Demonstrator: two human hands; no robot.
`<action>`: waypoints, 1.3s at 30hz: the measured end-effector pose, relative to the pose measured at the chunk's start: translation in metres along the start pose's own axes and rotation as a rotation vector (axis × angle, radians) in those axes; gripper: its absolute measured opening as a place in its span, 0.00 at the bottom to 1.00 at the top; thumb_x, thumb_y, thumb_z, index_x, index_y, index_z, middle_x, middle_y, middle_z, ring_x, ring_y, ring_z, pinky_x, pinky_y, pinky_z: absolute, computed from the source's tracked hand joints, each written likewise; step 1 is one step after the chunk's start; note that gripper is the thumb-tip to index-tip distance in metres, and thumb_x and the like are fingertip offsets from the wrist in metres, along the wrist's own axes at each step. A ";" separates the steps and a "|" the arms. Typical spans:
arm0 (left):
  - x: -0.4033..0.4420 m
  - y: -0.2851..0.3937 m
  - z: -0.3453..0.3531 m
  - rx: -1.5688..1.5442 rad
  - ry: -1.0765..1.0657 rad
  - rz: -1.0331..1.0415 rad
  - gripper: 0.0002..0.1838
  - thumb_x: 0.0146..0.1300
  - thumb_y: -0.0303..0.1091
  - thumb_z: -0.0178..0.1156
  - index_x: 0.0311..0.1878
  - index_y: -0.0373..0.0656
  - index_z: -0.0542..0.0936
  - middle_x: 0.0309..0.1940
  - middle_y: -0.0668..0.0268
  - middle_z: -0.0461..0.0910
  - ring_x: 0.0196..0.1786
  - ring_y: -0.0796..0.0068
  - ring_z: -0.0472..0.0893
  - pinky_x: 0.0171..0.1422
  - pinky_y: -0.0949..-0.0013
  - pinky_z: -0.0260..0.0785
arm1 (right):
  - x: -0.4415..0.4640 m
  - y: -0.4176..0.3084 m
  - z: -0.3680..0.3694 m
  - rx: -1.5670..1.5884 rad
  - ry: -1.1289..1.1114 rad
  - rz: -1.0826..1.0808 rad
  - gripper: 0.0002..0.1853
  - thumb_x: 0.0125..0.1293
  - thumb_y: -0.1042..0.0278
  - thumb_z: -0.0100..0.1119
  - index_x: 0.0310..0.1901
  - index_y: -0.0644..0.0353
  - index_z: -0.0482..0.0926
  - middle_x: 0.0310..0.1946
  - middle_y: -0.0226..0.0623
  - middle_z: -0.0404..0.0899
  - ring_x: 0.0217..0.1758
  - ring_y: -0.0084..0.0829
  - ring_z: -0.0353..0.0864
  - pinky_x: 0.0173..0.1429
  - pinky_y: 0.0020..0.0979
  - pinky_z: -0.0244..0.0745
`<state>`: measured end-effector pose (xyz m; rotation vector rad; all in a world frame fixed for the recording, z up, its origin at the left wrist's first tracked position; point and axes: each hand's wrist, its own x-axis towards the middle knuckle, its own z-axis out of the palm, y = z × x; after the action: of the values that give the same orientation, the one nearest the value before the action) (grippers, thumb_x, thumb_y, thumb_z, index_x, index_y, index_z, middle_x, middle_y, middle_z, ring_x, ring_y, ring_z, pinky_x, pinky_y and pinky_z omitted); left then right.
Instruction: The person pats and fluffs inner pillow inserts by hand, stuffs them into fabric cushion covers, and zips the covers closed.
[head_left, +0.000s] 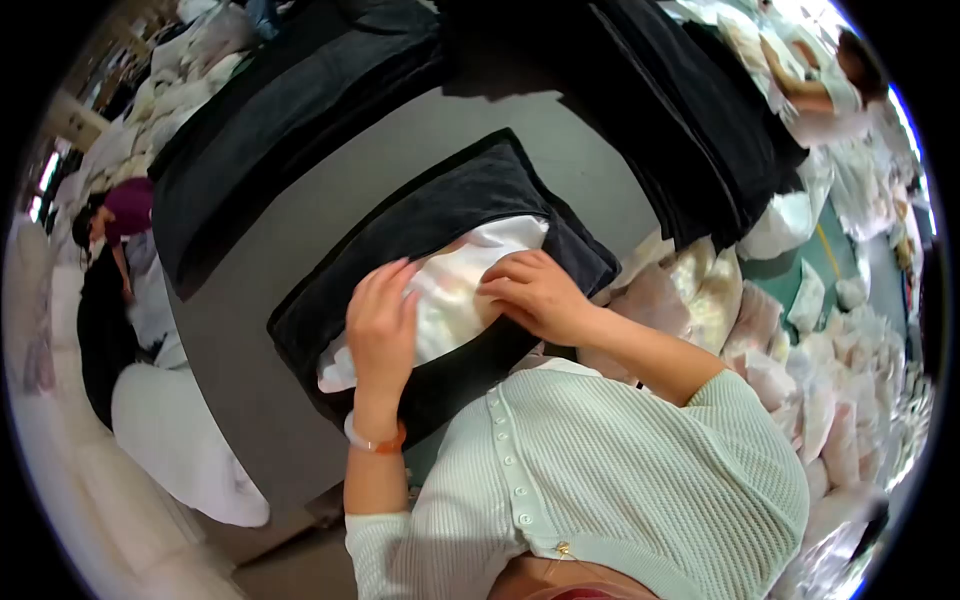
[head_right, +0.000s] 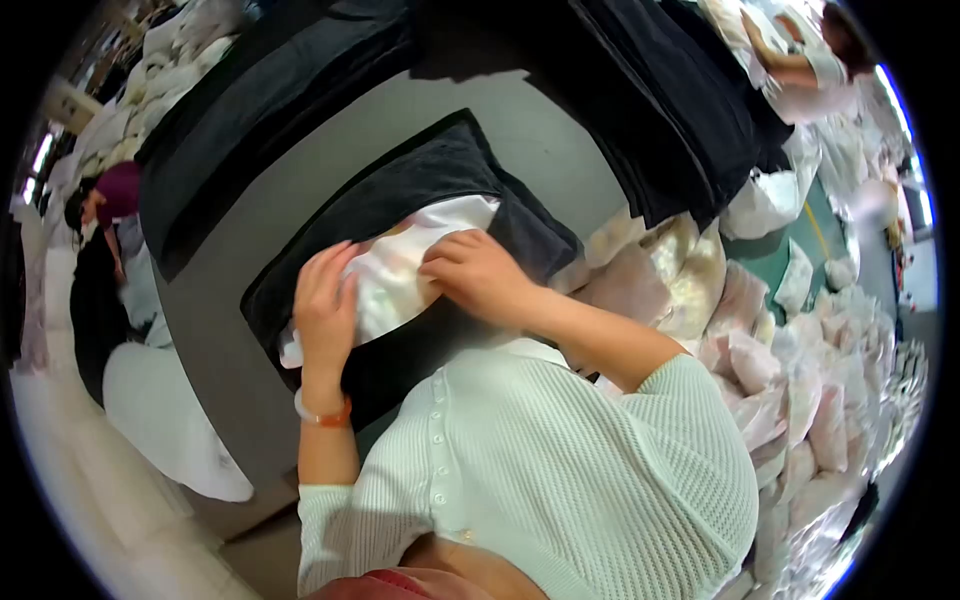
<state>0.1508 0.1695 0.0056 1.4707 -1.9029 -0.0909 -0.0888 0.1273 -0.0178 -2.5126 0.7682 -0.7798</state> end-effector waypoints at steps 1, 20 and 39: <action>0.022 0.007 0.016 0.019 -0.067 0.083 0.15 0.60 0.28 0.63 0.51 0.40 0.82 0.52 0.60 0.81 0.58 0.58 0.78 0.63 0.59 0.68 | -0.011 0.010 -0.007 -0.063 0.005 0.050 0.16 0.59 0.72 0.64 0.50 0.55 0.78 0.49 0.35 0.78 0.55 0.39 0.75 0.62 0.40 0.65; 0.118 0.029 0.113 0.114 -0.390 0.103 0.06 0.54 0.29 0.68 0.34 0.39 0.83 0.30 0.60 0.76 0.38 0.56 0.78 0.42 0.58 0.72 | -0.020 0.077 0.009 0.270 -0.348 0.058 0.06 0.54 0.73 0.65 0.34 0.58 0.78 0.33 0.37 0.81 0.41 0.42 0.79 0.52 0.38 0.72; 0.084 0.056 0.134 -0.103 -0.188 -0.234 0.09 0.53 0.22 0.66 0.38 0.43 0.87 0.33 0.63 0.77 0.37 0.63 0.77 0.42 0.64 0.70 | -0.016 0.106 -0.043 -0.006 -0.425 -0.307 0.07 0.60 0.64 0.59 0.33 0.58 0.80 0.29 0.37 0.82 0.40 0.36 0.81 0.50 0.36 0.69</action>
<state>0.0206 0.0680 -0.0264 1.6563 -1.8323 -0.4436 -0.1670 0.0462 -0.0453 -2.7003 0.2460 -0.3069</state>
